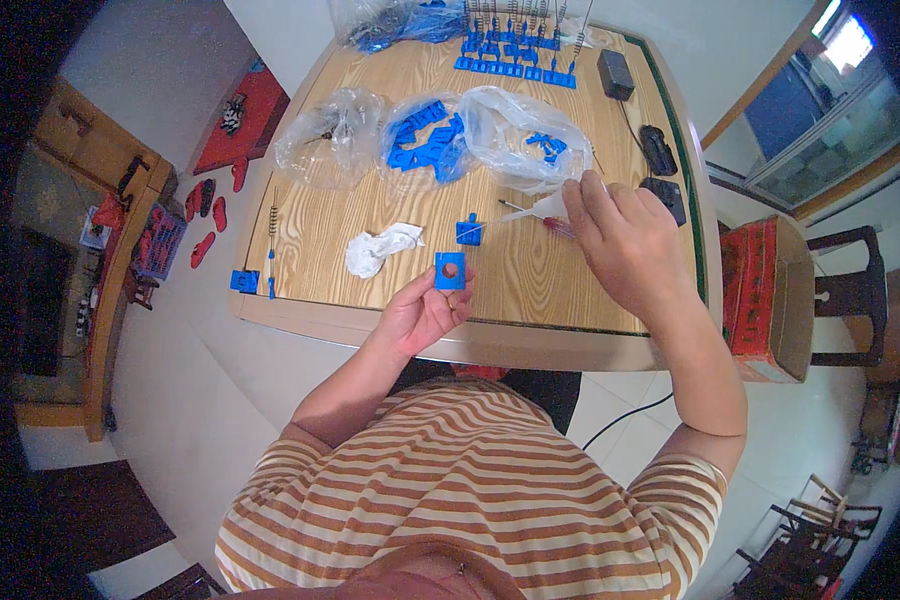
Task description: The person assembles a lighting fixture by joining blue plastic housing components with internal lighting components using screws and a manual screwdriver.
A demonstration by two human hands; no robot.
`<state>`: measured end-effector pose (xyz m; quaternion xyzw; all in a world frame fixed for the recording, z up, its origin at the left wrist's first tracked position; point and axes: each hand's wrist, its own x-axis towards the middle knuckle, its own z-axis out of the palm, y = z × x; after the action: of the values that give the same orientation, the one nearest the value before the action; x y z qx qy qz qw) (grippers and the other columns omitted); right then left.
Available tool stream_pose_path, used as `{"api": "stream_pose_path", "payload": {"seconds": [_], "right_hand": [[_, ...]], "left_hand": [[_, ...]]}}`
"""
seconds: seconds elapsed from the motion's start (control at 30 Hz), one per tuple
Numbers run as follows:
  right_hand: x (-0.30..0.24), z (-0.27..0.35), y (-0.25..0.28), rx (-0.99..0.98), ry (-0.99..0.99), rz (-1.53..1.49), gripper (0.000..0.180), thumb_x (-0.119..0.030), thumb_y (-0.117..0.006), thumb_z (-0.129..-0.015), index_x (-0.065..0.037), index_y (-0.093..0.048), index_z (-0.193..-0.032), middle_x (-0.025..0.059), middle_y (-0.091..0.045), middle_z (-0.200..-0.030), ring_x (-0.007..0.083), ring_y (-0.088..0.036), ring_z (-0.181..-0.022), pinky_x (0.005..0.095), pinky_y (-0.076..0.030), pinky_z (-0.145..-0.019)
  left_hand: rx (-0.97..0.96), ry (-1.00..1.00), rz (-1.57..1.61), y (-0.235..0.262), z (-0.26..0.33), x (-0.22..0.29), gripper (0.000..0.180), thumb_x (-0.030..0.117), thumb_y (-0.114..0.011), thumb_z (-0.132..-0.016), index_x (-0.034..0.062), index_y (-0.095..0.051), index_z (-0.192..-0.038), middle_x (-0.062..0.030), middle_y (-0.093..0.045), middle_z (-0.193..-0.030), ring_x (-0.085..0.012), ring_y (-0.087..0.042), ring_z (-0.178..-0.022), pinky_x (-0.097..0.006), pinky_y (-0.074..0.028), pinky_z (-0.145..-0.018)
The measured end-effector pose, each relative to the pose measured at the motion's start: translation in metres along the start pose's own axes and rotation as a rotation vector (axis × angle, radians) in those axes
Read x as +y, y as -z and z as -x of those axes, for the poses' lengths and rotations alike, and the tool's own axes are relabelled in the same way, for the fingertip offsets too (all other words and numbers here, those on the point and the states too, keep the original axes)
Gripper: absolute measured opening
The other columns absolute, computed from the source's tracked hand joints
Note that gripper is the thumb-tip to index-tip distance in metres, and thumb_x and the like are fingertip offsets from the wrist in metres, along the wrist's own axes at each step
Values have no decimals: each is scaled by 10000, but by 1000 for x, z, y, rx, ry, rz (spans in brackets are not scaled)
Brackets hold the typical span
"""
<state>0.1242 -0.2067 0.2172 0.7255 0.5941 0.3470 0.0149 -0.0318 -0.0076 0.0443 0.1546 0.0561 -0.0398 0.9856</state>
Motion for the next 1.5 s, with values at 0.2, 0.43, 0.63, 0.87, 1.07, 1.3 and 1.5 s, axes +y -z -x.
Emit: {"api": "stream_pose_path", "payload": {"seconds": [0.2,0.43,0.63,0.87,1.07,1.3,1.5], "right_hand": [[1,1,0,-15,-5,6,349,-87,-612,-709,0,-602,-1047,99,-580,-1013,181,-567,-789,304,-463,-644],[1,0,-1,-17,-17,-14,348,-83,-609,-711,-1,-602,-1050,99,-583,-1014,188,-570,-783,308,-464,-637],[2,0,-2,-2,-24,-20,357,-83,-608,-708,-2,-606,-1056,103,-589,-1015,188,-571,-778,311,-465,-634],[3,0,-2,11,-20,-38,359,-81,-608,-699,1,-607,-1049,103,-594,-998,189,-571,-766,312,-461,-625],[4,1,-3,25,-19,-26,347,-77,-609,-699,0,-613,-1038,100,-596,-991,185,-570,-745,308,-457,-613],[5,0,0,31,-8,-10,320,-73,-613,-706,-2,-624,-1017,92,-600,-987,176,-573,-750,298,-458,-607],[5,-1,0,39,-2,-10,328,-81,-618,-704,0,-625,-1022,95,-602,-993,174,-579,-769,293,-459,-616]], "left_hand": [[-48,11,1,1,-2,1,384,301,-530,-914,38,-502,-1193,-68,-559,-1124,-143,-534,-882,-307,-449,-803],[-31,6,-5,2,-1,1,369,300,-530,-914,46,-514,-1181,-77,-554,-1163,-158,-546,-924,-311,-448,-819],[-60,2,28,10,-2,0,342,297,-499,-929,60,-506,-1176,-106,-526,-1224,-224,-531,-1043,-354,-443,-826],[-128,21,33,12,-3,2,360,298,-500,-928,58,-495,-1197,-103,-513,-1244,-217,-521,-1055,-345,-448,-831],[31,-11,-27,-4,-1,1,366,299,-528,-914,50,-512,-1182,-59,-556,-1119,-138,-521,-856,-305,-447,-790],[-62,4,3,5,-2,1,361,298,-530,-914,57,-514,-1182,-80,-545,-1187,-161,-545,-940,-326,-453,-814],[-38,-1,1,4,-1,0,346,291,-522,-919,64,-515,-1181,-85,-543,-1203,-172,-549,-963,-334,-454,-821]]}}
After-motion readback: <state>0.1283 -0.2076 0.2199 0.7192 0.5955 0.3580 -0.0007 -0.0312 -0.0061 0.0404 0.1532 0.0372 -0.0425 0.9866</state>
